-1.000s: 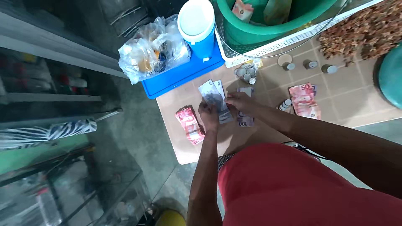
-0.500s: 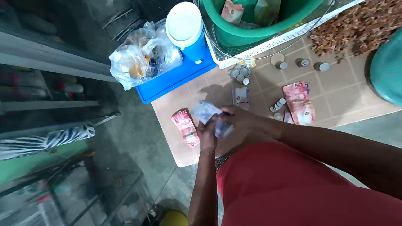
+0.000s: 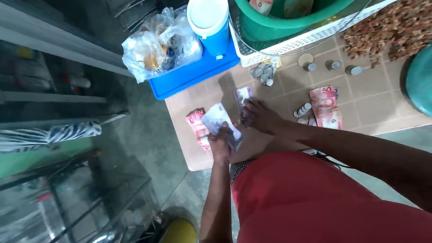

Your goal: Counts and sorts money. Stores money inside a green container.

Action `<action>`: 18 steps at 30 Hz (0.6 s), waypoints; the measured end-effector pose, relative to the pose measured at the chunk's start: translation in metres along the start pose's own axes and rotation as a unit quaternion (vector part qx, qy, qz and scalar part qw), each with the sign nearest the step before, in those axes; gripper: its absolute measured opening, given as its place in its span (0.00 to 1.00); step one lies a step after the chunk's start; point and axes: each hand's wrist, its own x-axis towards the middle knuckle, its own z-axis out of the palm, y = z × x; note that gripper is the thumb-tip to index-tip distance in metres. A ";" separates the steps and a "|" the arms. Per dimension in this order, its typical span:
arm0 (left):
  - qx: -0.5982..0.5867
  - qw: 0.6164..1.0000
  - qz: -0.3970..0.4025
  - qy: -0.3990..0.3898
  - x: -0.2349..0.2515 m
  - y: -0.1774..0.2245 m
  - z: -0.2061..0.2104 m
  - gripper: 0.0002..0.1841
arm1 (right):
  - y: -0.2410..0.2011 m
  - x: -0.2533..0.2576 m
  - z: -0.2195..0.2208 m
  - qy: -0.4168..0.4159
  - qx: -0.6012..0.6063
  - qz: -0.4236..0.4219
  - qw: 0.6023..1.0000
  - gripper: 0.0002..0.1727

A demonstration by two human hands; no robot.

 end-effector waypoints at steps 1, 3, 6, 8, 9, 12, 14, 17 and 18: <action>0.012 1.000 0.016 0.014 -0.002 0.000 0.002 0.06 | 0.001 0.013 -0.006 0.005 -0.001 -0.012 1.000 0.29; 0.033 0.997 0.049 0.044 -0.006 0.001 0.009 0.05 | 0.000 0.027 -0.019 0.067 0.055 -0.023 0.996 0.26; 0.047 0.994 0.089 0.050 -0.009 -0.004 0.013 0.08 | -0.030 0.017 -0.036 0.153 0.321 0.024 0.934 0.28; 0.070 0.992 0.098 0.028 -0.012 -0.016 0.015 0.11 | -0.060 -0.002 -0.043 0.116 0.512 0.117 0.843 0.22; 0.086 0.992 0.091 0.017 -0.014 -0.021 0.016 0.11 | -0.068 -0.009 -0.041 0.106 0.561 0.147 0.807 0.17; 0.095 0.994 0.039 0.021 -0.022 -0.025 0.013 0.10 | -0.063 -0.016 -0.040 0.103 0.524 0.200 0.821 0.12; 0.073 0.995 0.010 0.064 -0.022 -0.021 0.003 0.09 | -0.038 -0.006 -0.040 0.134 0.446 0.196 0.863 0.14; 0.035 0.993 0.021 0.112 -0.018 -0.011 -0.007 0.08 | -0.008 0.018 -0.043 0.192 0.350 0.175 0.900 0.16; 0.033 0.992 0.039 0.120 -0.017 -0.008 -0.008 0.06 | -0.001 0.025 -0.044 0.214 0.312 0.161 0.911 0.18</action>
